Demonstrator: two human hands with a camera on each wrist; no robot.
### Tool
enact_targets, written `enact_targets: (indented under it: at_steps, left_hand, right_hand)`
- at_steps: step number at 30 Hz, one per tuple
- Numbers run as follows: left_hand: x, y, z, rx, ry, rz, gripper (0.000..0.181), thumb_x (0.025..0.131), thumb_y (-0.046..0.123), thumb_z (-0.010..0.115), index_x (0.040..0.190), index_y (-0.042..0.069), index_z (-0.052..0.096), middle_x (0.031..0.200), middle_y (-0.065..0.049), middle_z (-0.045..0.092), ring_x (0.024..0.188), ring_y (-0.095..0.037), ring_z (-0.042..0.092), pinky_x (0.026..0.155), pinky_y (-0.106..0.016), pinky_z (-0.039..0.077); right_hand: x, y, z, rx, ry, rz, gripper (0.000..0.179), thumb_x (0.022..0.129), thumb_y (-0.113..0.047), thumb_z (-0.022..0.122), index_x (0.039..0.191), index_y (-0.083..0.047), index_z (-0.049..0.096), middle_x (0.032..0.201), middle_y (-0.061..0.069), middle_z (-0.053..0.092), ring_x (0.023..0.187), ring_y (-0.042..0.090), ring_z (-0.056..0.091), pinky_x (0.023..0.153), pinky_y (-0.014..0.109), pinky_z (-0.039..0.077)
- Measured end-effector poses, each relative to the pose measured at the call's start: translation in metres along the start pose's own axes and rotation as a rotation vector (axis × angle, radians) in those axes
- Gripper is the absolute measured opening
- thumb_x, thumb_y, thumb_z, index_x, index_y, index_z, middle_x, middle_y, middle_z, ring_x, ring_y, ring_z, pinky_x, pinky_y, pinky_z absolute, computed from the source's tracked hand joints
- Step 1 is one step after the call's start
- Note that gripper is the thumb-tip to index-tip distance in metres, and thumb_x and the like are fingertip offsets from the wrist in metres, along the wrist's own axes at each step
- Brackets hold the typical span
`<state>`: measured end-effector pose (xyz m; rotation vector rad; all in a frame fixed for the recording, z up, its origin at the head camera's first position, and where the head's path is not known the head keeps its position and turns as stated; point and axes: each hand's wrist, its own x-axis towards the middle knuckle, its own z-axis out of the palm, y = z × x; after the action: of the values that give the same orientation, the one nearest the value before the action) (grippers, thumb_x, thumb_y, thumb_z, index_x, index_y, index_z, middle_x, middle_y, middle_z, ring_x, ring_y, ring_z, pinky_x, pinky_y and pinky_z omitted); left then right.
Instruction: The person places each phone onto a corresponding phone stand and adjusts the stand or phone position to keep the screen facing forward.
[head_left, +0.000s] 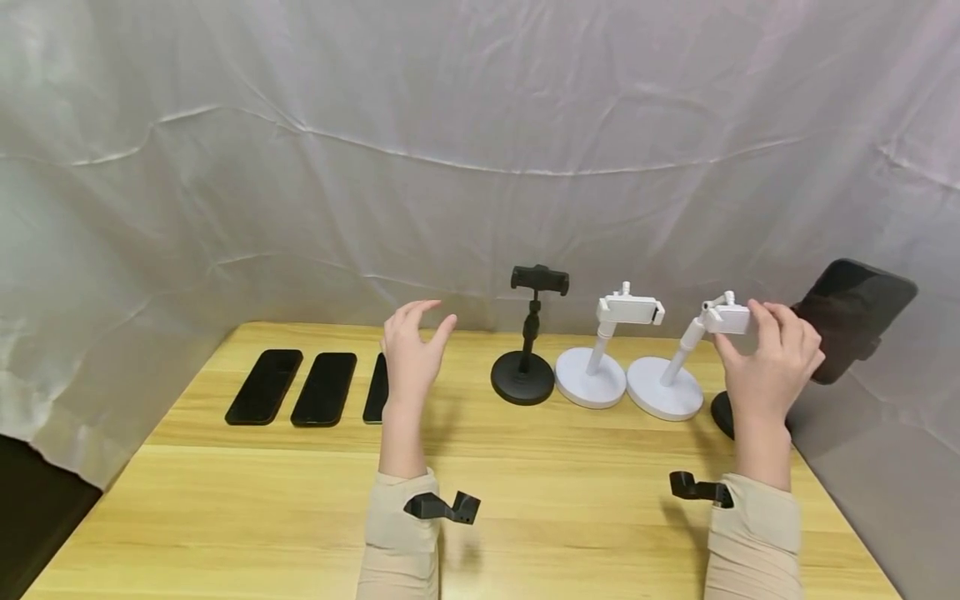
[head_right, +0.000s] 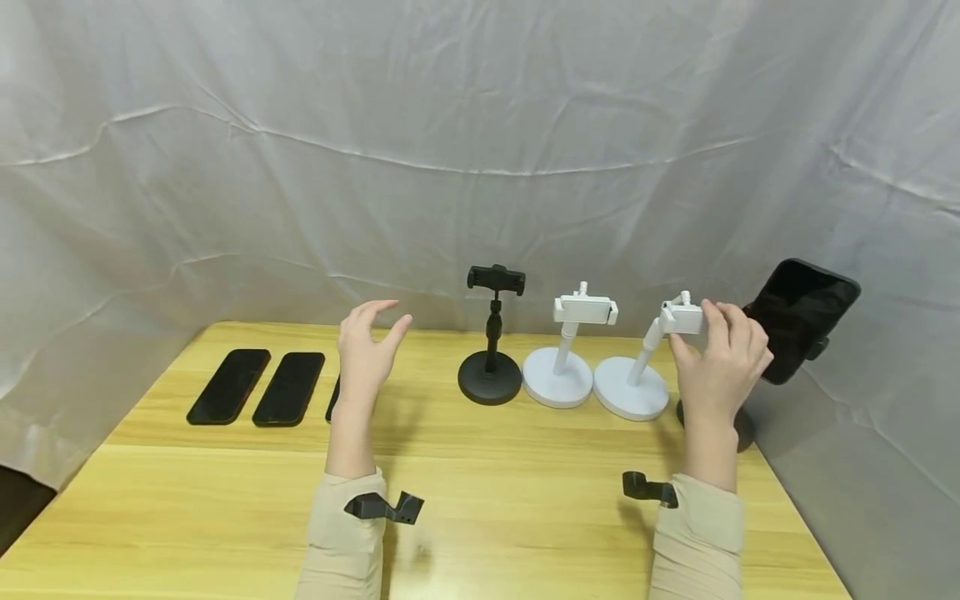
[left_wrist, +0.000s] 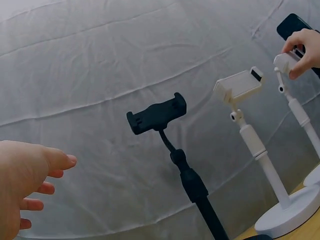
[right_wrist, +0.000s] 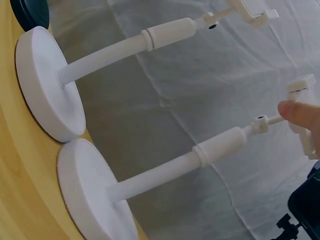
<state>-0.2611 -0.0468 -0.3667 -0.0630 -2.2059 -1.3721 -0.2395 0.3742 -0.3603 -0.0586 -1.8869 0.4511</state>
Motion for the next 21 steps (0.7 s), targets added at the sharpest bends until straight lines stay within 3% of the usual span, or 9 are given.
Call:
enact_targets:
  at_steps: [9, 21]
  left_hand:
    - [0.003, -0.011, 0.0, 0.016, 0.002, -0.025, 0.038, 0.09, 0.04, 0.067, 0.122, 0.019, 0.066, 0.136, -0.007, 0.056, 0.129, -0.032, 0.041, 0.107, -0.056, 0.026]
    - [0.005, -0.027, -0.003, 0.036, -0.01, -0.102, 0.041, 0.091, 0.042, 0.066, 0.123, 0.018, 0.065, 0.138, -0.01, 0.055, 0.133, -0.036, 0.04, 0.109, -0.059, 0.023]
  right_hand:
    - [-0.002, -0.001, 0.011, 0.043, 0.089, 0.081, 0.048, 0.072, -0.018, 0.086, 0.115, -0.004, 0.07, 0.117, 0.019, 0.062, 0.115, 0.041, 0.047, 0.095, 0.052, 0.028]
    - [-0.003, -0.015, 0.02, 0.017, 0.113, 0.129, 0.045, 0.079, -0.028, 0.081, 0.116, -0.005, 0.068, 0.117, 0.02, 0.057, 0.116, 0.039, 0.044, 0.099, 0.048, 0.029]
